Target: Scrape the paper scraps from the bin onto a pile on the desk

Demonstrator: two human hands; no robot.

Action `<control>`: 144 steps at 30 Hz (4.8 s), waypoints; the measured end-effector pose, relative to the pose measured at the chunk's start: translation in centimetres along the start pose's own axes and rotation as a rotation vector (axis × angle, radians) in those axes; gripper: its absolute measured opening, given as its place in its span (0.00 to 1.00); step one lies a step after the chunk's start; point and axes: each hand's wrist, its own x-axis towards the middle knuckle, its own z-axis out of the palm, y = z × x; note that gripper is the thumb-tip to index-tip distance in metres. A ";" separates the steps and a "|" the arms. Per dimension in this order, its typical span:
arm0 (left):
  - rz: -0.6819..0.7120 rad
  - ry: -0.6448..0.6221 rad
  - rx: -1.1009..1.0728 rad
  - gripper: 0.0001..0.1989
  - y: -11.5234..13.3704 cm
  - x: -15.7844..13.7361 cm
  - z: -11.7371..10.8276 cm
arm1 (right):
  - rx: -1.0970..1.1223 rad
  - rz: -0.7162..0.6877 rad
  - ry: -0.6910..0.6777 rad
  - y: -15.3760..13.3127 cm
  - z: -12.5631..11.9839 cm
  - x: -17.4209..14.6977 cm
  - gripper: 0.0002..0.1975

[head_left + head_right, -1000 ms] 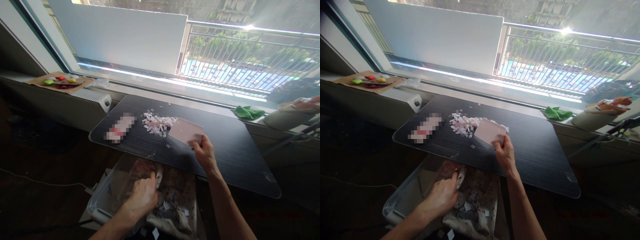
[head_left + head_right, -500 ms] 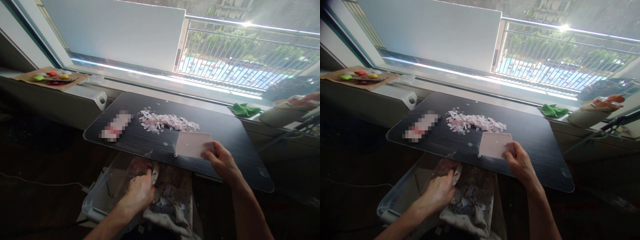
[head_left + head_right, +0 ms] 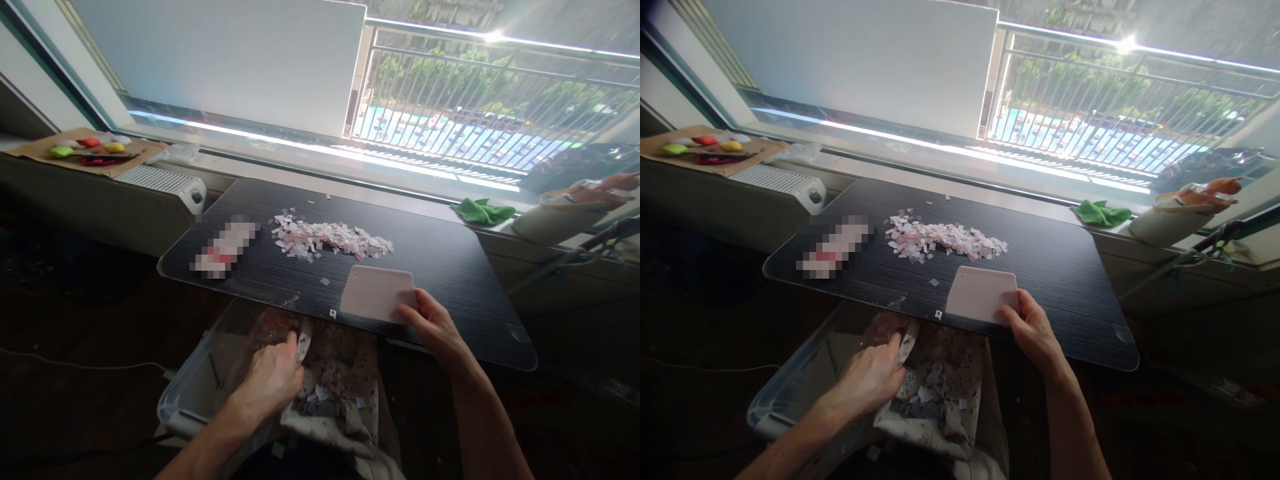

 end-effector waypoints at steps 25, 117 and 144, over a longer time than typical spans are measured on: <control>-0.005 -0.018 -0.017 0.16 0.0 0.2 0.2 | -0.047 -0.068 -0.012 -0.7 2.0 0.1 0.09; 0.027 -0.012 -0.063 0.29 -0.2 1.1 1.7 | -0.193 -0.239 0.007 -2.2 10.3 -0.7 0.08; 0.034 0.001 -0.084 0.31 -0.5 0.9 1.9 | -0.529 -0.354 0.486 -1.5 8.8 1.3 0.08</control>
